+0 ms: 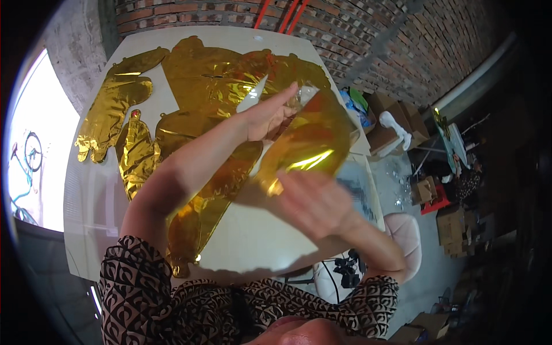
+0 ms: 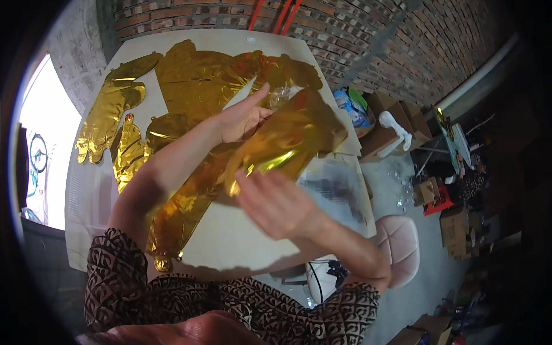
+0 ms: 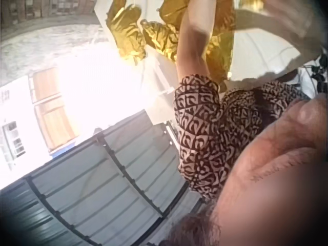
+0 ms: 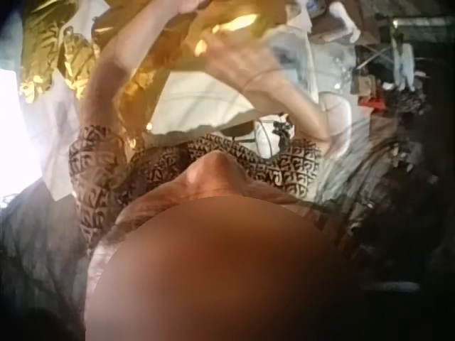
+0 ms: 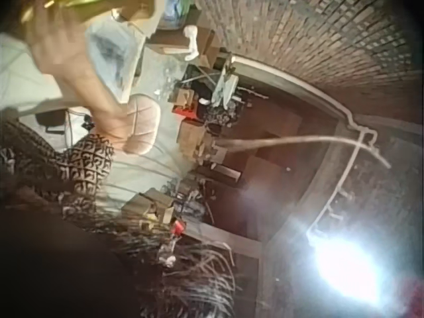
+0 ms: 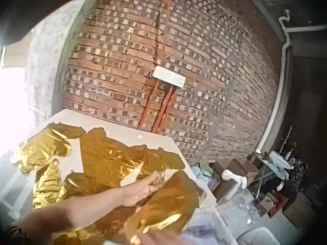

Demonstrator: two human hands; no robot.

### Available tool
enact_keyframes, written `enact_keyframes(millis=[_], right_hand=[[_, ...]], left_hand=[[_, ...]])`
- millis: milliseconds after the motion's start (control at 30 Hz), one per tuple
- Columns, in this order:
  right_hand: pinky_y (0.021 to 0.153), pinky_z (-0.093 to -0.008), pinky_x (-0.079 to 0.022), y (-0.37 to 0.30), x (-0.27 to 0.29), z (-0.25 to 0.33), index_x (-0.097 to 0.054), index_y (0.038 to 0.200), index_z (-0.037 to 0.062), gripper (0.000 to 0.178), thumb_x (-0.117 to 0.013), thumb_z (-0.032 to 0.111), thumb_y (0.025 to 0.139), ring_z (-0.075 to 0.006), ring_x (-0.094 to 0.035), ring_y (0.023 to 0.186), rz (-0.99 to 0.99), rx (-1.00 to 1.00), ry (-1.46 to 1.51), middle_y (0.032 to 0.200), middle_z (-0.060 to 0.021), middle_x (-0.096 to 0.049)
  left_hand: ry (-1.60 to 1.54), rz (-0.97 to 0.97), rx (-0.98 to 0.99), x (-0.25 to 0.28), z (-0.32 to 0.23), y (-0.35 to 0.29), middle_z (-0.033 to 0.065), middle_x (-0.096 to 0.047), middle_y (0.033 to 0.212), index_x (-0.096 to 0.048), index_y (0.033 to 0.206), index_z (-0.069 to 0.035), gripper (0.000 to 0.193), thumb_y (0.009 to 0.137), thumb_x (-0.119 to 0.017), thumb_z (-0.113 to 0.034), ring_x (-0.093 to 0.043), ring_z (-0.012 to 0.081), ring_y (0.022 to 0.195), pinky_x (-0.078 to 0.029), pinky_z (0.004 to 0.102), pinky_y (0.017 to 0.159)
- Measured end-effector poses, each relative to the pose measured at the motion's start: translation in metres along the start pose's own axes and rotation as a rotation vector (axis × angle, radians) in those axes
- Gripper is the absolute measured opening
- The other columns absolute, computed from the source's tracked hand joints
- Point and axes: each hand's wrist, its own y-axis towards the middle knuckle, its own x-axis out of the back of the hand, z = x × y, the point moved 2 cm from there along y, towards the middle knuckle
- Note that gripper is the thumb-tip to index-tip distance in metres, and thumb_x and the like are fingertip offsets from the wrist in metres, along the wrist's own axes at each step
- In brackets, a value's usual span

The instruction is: Folding gold foil balloons and placing them into plastic packaging sleeves with backing cards.

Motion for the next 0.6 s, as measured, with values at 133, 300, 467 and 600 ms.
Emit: enact_keyframes(millis=[133, 300, 467, 600], right_hand=[[0.088, -0.038, -0.056, -0.034, -0.031, 0.069, -0.068, 0.109, 0.0021, 0.03, -0.069, 0.019, 0.084, -0.0294, -0.066, 0.104, 0.154, -0.052, 0.052, 0.13, -0.0179, -0.063], [0.095, -0.0411, -0.054, -0.055, -0.026, 0.094, -0.066, 0.121, 0.0108, 0.034, -0.069, 0.029, 0.092, -0.0273, -0.063, 0.118, 0.198, -0.161, 0.581, 0.137, -0.0127, -0.06], [0.107, -0.0441, -0.045, -0.088, -0.016, -0.019, -0.06, 0.131, 0.0105, 0.052, -0.075, 0.012, 0.08, -0.0342, -0.05, 0.134, 0.231, -0.966, 0.599, 0.148, -0.0153, -0.049], [0.122, -0.0452, -0.024, -0.087, -0.004, -0.094, -0.058, 0.135, 0.0127, 0.064, -0.071, 0.001, 0.073, -0.0361, -0.023, 0.151, 0.281, -0.62, 0.251, 0.161, -0.013, -0.031]], left_hand=[[0.29, -0.145, 0.026, -0.007, 0.028, 0.0, 0.0058, -0.068, 0.111, -0.061, 0.123, -0.002, 0.06, 0.092, -0.068, -0.052, -0.068, 0.0137, 0.09, -0.056, 0.0289, 0.078], [0.895, -0.449, -0.218, 0.003, 0.068, -0.013, -0.0005, -0.064, 0.076, -0.07, 0.09, -0.001, 0.019, 0.087, -0.076, -0.018, -0.053, 0.0064, 0.069, -0.044, 0.0249, 0.063], [1.071, -0.517, -0.224, -0.028, 0.078, -0.041, 0.0028, -0.066, 0.075, -0.068, 0.087, 0.0, 0.022, 0.088, -0.075, -0.021, -0.055, 0.0094, 0.066, -0.046, 0.0305, 0.062], [1.359, -0.488, -0.34, -0.072, 0.066, -0.066, 0.0134, -0.067, 0.08, -0.068, 0.089, -0.008, 0.018, 0.082, -0.074, -0.023, -0.065, 0.0337, 0.074, -0.051, 0.0421, 0.068]])
